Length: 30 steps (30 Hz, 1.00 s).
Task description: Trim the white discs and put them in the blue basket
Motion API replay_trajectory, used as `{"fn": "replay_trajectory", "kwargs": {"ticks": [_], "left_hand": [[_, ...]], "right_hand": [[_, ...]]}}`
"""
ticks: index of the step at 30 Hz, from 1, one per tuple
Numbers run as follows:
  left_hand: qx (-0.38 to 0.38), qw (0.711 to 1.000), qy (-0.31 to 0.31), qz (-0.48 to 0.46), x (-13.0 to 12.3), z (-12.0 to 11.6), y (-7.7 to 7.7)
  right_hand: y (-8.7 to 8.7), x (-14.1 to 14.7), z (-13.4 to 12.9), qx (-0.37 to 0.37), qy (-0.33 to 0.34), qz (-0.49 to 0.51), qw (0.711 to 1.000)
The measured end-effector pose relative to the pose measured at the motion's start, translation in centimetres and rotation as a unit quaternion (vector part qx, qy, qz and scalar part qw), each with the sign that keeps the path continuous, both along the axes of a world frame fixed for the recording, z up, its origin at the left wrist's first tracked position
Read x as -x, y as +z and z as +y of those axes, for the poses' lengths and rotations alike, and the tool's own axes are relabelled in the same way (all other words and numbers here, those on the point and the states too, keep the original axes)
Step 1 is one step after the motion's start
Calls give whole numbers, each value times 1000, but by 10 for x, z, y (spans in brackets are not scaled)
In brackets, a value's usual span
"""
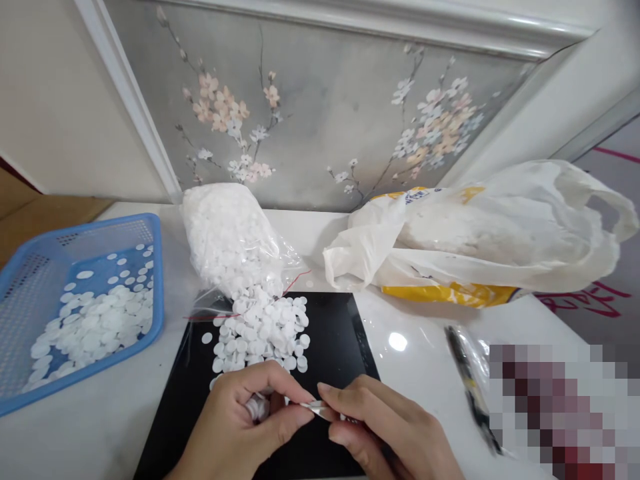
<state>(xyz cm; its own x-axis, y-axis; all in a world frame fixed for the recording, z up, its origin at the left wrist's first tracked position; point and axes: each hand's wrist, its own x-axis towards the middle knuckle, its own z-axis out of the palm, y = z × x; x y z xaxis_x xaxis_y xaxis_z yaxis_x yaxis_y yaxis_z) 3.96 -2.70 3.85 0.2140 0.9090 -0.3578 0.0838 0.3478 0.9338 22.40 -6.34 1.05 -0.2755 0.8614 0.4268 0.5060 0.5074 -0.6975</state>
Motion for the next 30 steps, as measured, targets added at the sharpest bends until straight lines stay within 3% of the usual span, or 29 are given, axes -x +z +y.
{"fn": "replay_trajectory", "kwargs": {"ticks": [24, 30], "left_hand": [[5, 1000, -6, 0, 1, 0, -2], [26, 999, -17, 18, 0, 0, 1]], "right_hand": [[-3, 4, -2, -18, -27, -11, 999], [2, 0, 0, 33, -13, 26, 999]]}}
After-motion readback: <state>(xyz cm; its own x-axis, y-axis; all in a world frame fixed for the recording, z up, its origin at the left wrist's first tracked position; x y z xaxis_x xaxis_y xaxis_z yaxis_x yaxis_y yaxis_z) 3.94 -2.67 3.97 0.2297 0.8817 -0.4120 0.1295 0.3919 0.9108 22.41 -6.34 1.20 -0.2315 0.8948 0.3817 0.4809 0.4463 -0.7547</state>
